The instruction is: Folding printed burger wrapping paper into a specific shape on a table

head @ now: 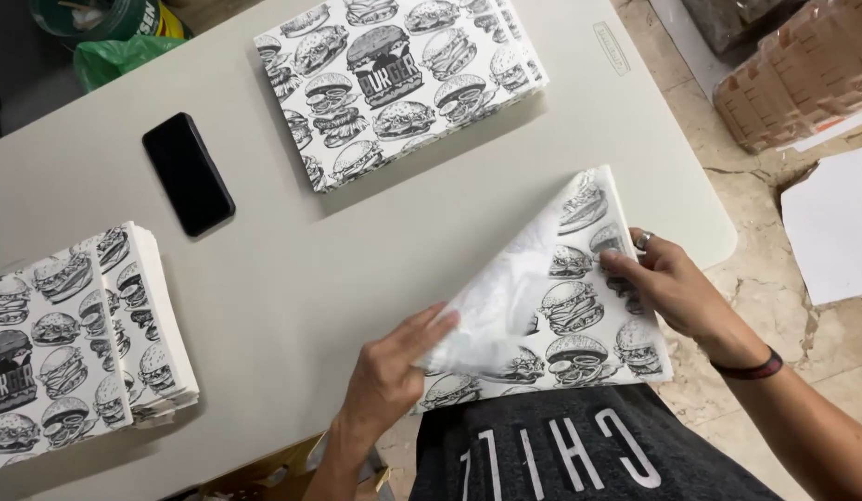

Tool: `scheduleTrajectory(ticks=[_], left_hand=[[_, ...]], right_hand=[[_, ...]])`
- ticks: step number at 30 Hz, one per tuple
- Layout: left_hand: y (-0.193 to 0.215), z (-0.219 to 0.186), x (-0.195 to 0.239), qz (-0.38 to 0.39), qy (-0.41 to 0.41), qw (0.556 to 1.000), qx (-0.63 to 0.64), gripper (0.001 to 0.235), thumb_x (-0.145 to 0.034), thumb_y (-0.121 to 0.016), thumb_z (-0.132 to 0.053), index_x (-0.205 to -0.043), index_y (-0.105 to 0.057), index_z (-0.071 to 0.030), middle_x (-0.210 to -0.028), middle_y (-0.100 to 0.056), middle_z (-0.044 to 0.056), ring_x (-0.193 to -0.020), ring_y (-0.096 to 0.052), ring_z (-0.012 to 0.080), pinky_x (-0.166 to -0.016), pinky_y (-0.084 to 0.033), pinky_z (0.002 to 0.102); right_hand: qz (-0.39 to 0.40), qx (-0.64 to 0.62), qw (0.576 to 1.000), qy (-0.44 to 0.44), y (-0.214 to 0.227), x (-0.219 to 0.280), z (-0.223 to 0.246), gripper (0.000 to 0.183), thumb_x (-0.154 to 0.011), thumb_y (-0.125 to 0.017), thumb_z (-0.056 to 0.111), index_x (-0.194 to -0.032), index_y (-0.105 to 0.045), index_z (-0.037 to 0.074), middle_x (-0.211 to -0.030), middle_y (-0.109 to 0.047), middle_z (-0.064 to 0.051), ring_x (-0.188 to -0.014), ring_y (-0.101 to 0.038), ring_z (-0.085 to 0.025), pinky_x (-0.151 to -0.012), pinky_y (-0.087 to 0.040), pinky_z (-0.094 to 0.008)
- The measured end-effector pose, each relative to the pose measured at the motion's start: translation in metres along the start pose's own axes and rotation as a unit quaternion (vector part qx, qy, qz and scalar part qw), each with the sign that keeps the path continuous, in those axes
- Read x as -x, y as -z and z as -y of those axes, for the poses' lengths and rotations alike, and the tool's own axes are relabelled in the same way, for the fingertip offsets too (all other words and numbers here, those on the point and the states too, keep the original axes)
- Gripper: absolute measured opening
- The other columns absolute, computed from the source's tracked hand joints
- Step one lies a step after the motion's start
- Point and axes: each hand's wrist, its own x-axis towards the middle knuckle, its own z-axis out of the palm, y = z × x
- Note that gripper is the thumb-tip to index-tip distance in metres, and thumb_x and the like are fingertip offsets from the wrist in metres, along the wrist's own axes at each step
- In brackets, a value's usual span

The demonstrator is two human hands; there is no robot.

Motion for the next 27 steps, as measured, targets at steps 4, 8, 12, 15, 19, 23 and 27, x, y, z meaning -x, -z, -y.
scheduleTrajectory(ticks=[4,8,12,15,19,23,27], left_hand=[[0.011,-0.004,-0.017,-0.017,0.401,0.892,0.207,0.033,-0.097,-0.06,-0.036,-0.118,-0.07,-0.012,-0.079,-0.059,-0.002,-0.065,-0.049,0.0118,-0.062,-0.045,0.029],[0.031,-0.016,-0.039,-0.075,0.478,0.813,0.325,0.064,-0.083,-0.068,-0.03,-0.143,-0.058,-0.009,-0.143,-0.067,0.003,-0.133,-0.063,0.021,-0.112,-0.045,0.035],[0.016,-0.011,-0.022,-0.029,0.401,0.884,0.239,0.044,-0.095,-0.057,-0.032,-0.132,-0.061,-0.009,-0.118,-0.069,0.004,-0.096,-0.059,0.0151,-0.082,-0.049,0.032],[0.013,-0.004,-0.012,-0.018,0.191,0.969,0.156,0.051,-0.084,-0.044,-0.002,-0.132,-0.06,-0.007,-0.119,-0.067,0.013,-0.097,-0.059,0.0214,-0.086,-0.05,0.032],[0.016,0.007,-0.011,-0.024,0.209,0.949,0.235,0.074,-0.078,-0.043,0.016,-0.148,-0.05,-0.007,-0.155,-0.05,0.013,-0.148,-0.043,0.0261,-0.124,-0.03,0.035],[0.03,-0.01,-0.022,-0.024,0.448,0.833,0.323,0.059,-0.086,-0.065,-0.038,-0.137,-0.059,-0.011,-0.139,-0.07,0.006,-0.126,-0.069,0.0222,-0.106,-0.052,0.037],[0.032,-0.01,-0.022,-0.046,0.458,0.81,0.363,0.049,-0.086,-0.068,-0.03,-0.13,-0.063,-0.008,-0.13,-0.073,0.007,-0.117,-0.07,0.0209,-0.101,-0.054,0.035]], right_hand=[[-0.005,0.14,0.98,0.139,0.006,-0.012,-0.036,0.032,-0.099,-0.054,0.016,-0.128,-0.067,0.008,-0.096,-0.075,-0.012,-0.058,-0.055,-0.017,-0.047,-0.045,-0.026],[0.07,0.106,0.92,0.372,0.0,-0.009,-0.029,0.05,-0.09,-0.044,-0.015,-0.132,-0.064,0.004,-0.132,-0.069,-0.019,-0.12,-0.068,-0.028,-0.101,-0.057,-0.035],[0.026,0.093,0.978,0.184,-0.001,-0.007,-0.011,0.027,-0.097,-0.053,0.009,-0.12,-0.065,0.005,-0.104,-0.063,-0.011,-0.083,-0.061,-0.019,-0.066,-0.051,-0.028],[-0.007,0.058,0.998,0.032,-0.002,-0.008,0.007,0.023,-0.103,-0.062,0.025,-0.104,-0.066,0.003,-0.076,-0.055,-0.004,-0.063,-0.047,-0.014,-0.052,-0.034,-0.027],[-0.007,0.119,0.993,0.024,-0.001,-0.014,0.007,0.028,-0.104,-0.061,0.022,-0.116,-0.068,-0.002,-0.083,-0.063,-0.012,-0.071,-0.056,-0.022,-0.058,-0.043,-0.032],[0.042,0.07,0.965,0.249,0.012,-0.029,-0.043,0.028,-0.1,-0.061,0.006,-0.127,-0.066,0.002,-0.118,-0.071,-0.012,-0.09,-0.066,-0.016,-0.077,-0.055,-0.022],[0.121,0.069,0.93,0.339,0.001,-0.018,-0.01,0.037,-0.098,-0.045,-0.002,-0.132,-0.061,0.002,-0.137,-0.064,-0.019,-0.129,-0.062,-0.029,-0.115,-0.051,-0.041]])
